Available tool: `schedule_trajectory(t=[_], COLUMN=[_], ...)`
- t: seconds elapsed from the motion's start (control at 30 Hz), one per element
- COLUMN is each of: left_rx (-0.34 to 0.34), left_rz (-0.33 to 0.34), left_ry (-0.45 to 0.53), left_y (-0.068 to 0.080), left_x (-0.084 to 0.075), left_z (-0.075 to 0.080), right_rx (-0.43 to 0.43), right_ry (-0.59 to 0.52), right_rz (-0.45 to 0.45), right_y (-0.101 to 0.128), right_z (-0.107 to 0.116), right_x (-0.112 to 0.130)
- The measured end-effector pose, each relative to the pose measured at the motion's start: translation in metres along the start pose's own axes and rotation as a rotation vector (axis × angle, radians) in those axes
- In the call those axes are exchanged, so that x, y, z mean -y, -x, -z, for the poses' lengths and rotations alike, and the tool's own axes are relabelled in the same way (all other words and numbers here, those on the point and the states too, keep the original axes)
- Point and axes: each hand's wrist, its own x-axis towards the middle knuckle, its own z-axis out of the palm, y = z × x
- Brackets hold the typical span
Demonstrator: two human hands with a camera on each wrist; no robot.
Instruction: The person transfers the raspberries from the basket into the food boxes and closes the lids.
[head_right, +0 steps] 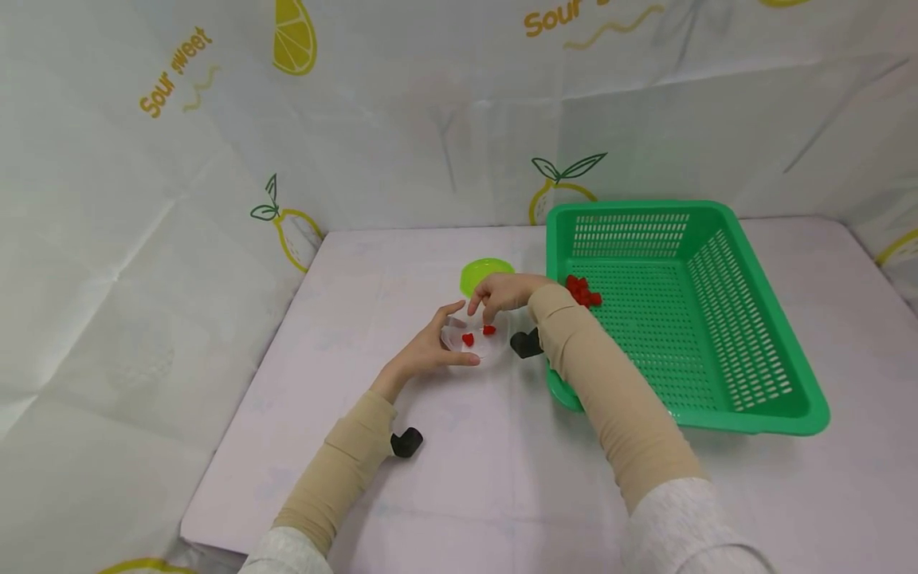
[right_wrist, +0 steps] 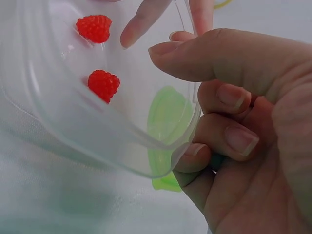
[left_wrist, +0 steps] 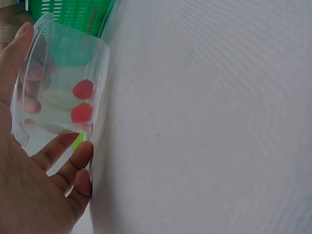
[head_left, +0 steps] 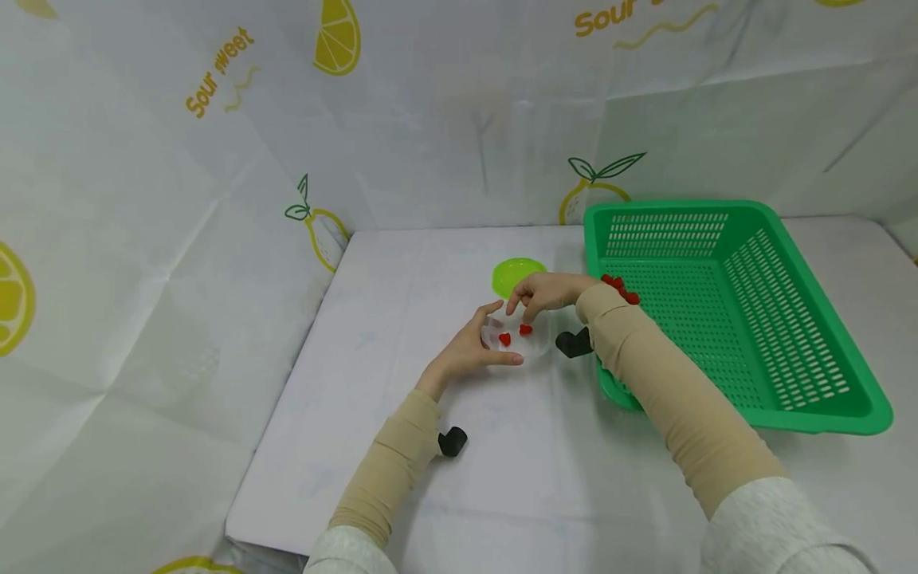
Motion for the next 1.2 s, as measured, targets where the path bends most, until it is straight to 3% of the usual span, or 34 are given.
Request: schedule_trajectory(t=[0.4,0.8,1.2], left_rx=[-0.006,0.055,0.031], left_rz=[-0.011,-0.008,-0.03], left_ry=[0.02,0.124,0.127], left_y=[-0.0003,0.0021,-0.0022], left_x=[-0.0002,-0.0045,0.0009], left_z=[-0.0025,-0.0028,-0.0019], right_rx=[0.0,-0.012,-0.012], right_ry=[0.021,0.02,0.047], right_rz=[0.0,-0.017,-0.016], right_y=[0.0024,0.0046,0.0013], right_z=[-0.0019,-0.0043,-0.0025], right_x=[0.0052,0.008,0.0066])
